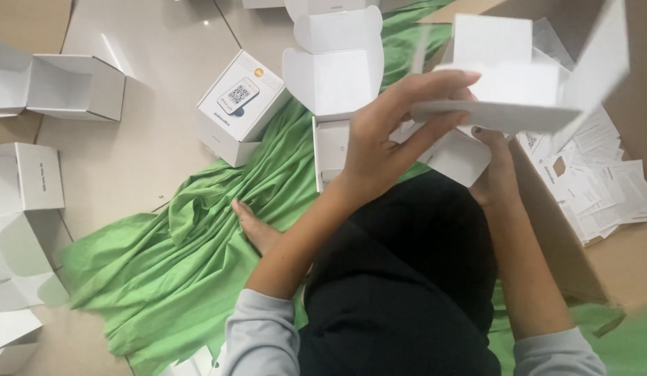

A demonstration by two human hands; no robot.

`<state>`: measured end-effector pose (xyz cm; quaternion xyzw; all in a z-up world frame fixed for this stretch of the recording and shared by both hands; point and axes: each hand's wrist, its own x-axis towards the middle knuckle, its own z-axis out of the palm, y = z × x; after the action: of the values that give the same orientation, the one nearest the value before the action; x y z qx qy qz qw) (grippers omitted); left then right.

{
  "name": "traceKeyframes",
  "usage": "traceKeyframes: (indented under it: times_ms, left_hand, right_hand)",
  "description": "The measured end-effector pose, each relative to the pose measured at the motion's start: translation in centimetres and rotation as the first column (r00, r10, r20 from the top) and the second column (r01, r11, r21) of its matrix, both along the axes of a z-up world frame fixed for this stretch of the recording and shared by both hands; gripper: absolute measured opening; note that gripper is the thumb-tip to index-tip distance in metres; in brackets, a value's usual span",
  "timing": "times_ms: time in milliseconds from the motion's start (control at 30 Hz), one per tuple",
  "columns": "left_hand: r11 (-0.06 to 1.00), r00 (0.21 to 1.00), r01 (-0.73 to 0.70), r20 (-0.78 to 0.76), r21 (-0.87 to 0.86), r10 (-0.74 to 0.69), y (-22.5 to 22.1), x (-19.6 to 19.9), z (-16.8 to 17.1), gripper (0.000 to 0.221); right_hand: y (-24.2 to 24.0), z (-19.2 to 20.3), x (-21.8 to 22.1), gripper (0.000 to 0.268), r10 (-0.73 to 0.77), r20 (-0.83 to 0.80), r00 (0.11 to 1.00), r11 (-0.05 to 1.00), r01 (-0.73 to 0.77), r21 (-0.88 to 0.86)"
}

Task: The person packs pamphlets and manuals into retail product boxes and organizes packaging materials.

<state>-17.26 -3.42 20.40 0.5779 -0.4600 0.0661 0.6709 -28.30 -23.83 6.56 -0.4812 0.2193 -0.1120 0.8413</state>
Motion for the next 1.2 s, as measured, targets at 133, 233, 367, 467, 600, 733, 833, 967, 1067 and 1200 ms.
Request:
traceKeyframes:
  times_ms: [133,233,367,467,600,733,833,967,1067,1200]
  left_hand:
    - [0.991,0.996,-0.047,-0.069,0.127,0.056,-1.0,0.0,-3.3,0.042]
    - [0.981,0.966,0.069,-0.257,0.183,-0.020,-0.9,-0.8,-2.0,0.063]
    - [0.938,0.993,0.006,-0.111,0.347,0.034,-1.7,-1.4,-4.1,0.051]
    - [0.864,0.988,-0.057,-0.098,0.500,0.122,-1.4,-1.6,-4.0,0.047]
    - [0.782,0.944,0.244,-0.324,0.574,-0.057,-1.3,-0.5,-5.0,0.052]
    - [0.663,0.922,0.385,-0.247,0.641,-0.297,-1.4,-0.4,-7.6,0.050]
    - [0.559,0.897,0.432,-0.400,0.708,-0.187,-1.4,-0.8,-5.2,0.050]
    - [0.505,0.918,0.384,-0.377,0.773,-0.122,-1.0,-1.3,-3.7,0.055]
    - [0.887,0.993,0.060,0.066,0.458,-0.101,0.2,-1.9,-3.6,0.039]
    - [0.959,0.947,-0.282,0.170,0.038,0.272,2.9,-2.2,-8.7,0.029]
  right_hand:
    - [0.4,0.1,-0.6,0.068,-0.028,-0.022,0.999,0.997,0.026,-0.068]
    - [1.0,-0.3,-1.3,0.071,-0.007,-0.003,1.000,0.997,0.007,-0.077]
    - [1.7,-0.4,-1.6,0.079,-0.038,0.169,0.985,0.998,0.045,-0.040]
    - [1.7,-1.0,-2.7,0.100,-0.079,0.199,0.977,0.994,0.062,0.092]
    - [1.8,0.1,-2.3,0.102,-0.092,0.135,0.987,0.995,0.087,0.040]
    - [-0.1,-2.2,-1.9,0.072,-0.018,-0.038,0.999,0.989,0.013,-0.146]
    - [1.0,0.6,-1.6,0.049,-0.021,-0.070,0.997,0.998,0.026,0.065]
    - [2.0,1.2,-1.5,0.050,-0.050,-0.127,0.991,0.990,0.066,0.126]
    - [2.4,1.8,-1.4,0.055,0.032,0.066,0.997,0.916,-0.056,0.398]
    - [1.3,2.9,-1.3,0.068,-0.005,0.102,0.995,0.944,-0.029,0.328]
